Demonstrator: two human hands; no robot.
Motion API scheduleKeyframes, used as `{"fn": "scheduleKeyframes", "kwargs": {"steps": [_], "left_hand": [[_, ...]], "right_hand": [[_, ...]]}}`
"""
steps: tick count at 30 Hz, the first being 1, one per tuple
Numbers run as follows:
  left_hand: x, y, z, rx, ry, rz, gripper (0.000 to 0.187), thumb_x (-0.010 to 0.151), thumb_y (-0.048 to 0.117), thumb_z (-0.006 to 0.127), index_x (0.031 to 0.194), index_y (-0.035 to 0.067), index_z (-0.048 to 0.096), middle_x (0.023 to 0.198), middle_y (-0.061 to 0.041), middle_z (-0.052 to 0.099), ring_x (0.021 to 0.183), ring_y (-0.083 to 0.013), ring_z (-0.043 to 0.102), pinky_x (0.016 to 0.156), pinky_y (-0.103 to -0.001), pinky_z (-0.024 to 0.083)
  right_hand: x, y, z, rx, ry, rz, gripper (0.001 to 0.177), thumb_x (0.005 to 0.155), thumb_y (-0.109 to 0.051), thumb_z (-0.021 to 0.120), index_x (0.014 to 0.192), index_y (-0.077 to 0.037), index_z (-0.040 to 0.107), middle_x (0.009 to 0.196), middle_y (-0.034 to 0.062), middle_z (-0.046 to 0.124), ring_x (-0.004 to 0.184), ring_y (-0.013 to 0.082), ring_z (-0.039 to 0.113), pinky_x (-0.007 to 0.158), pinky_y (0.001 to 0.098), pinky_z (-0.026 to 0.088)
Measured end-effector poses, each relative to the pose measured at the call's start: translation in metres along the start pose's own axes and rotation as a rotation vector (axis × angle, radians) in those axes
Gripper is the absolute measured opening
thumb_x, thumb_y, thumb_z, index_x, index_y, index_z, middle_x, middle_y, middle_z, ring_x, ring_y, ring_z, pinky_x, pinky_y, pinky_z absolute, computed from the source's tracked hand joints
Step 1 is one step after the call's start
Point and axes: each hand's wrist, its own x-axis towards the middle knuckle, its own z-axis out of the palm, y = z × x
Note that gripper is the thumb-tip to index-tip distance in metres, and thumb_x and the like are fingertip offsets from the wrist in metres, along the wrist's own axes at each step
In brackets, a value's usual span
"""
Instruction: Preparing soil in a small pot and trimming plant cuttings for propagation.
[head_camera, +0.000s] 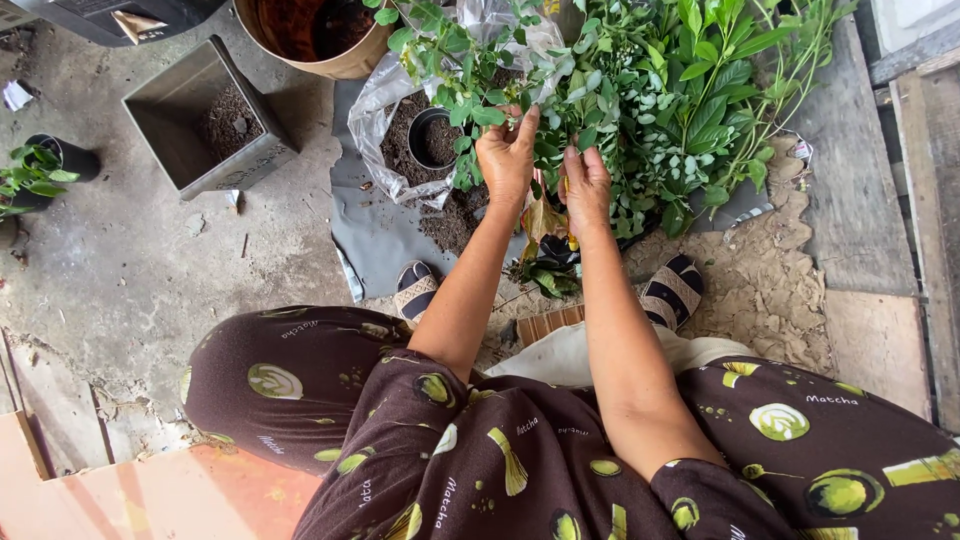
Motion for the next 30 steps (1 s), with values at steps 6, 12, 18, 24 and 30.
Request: {"fn": "scheduleKeyframes", "kwargs": {"steps": [6, 12, 18, 24, 30], "left_hand": [[0.004, -0.019, -0.006, 0.072, 0.022, 0.017, 0.019, 0.092, 0.014, 0.081, 0.098, -0.001, 0.072, 0.087, -0.003, 0.072, 0.076, -0.0046, 0.060, 0.069, -0.023, 0.052], [0.001, -0.015, -0.010, 0.107, 0.014, 0.046, 0.020, 0.091, 0.015, 0.080, 0.098, 0.000, 0.070, 0.088, -0.002, 0.071, 0.076, -0.0054, 0.063, 0.071, -0.023, 0.053], [0.017, -0.011, -0.017, -0.017, 0.018, 0.034, 0.021, 0.091, 0.011, 0.080, 0.101, 0.002, 0.064, 0.085, -0.001, 0.067, 0.076, -0.0060, 0.061, 0.071, -0.021, 0.052], [0.021, -0.007, -0.018, 0.003, 0.005, 0.011, 0.021, 0.092, 0.009, 0.079, 0.104, 0.003, 0.063, 0.086, -0.001, 0.069, 0.077, -0.0063, 0.064, 0.072, -0.022, 0.056], [0.019, -0.002, -0.020, 0.029, -0.064, -0.030, 0.017, 0.093, 0.011, 0.078, 0.101, 0.000, 0.069, 0.089, -0.004, 0.074, 0.081, -0.0068, 0.066, 0.076, -0.023, 0.055]], "right_hand": [[0.005, 0.007, -0.004, -0.029, 0.011, 0.029, 0.022, 0.105, -0.030, 0.065, 0.120, -0.015, 0.070, 0.073, -0.0095, 0.052, 0.056, 0.0012, 0.040, 0.047, 0.0193, 0.031], [0.010, 0.018, -0.010, -0.077, 0.020, 0.019, 0.023, 0.104, -0.030, 0.066, 0.118, -0.013, 0.071, 0.073, -0.0099, 0.051, 0.058, 0.0013, 0.040, 0.048, 0.0199, 0.032], [0.017, 0.031, -0.037, -0.025, 0.065, 0.138, 0.023, 0.106, -0.034, 0.068, 0.115, -0.013, 0.069, 0.080, -0.0061, 0.056, 0.055, 0.0058, 0.046, 0.046, 0.0223, 0.033], [0.006, -0.008, -0.018, 0.125, 0.015, 0.239, 0.035, 0.098, -0.037, 0.067, 0.131, -0.026, 0.068, 0.076, -0.0038, 0.060, 0.050, 0.0099, 0.052, 0.042, 0.0244, 0.036], [-0.002, -0.032, -0.020, 0.161, -0.066, 0.233, 0.035, 0.102, -0.037, 0.067, 0.133, -0.020, 0.068, 0.080, -0.0021, 0.062, 0.056, 0.0105, 0.054, 0.046, 0.0246, 0.039]]}}
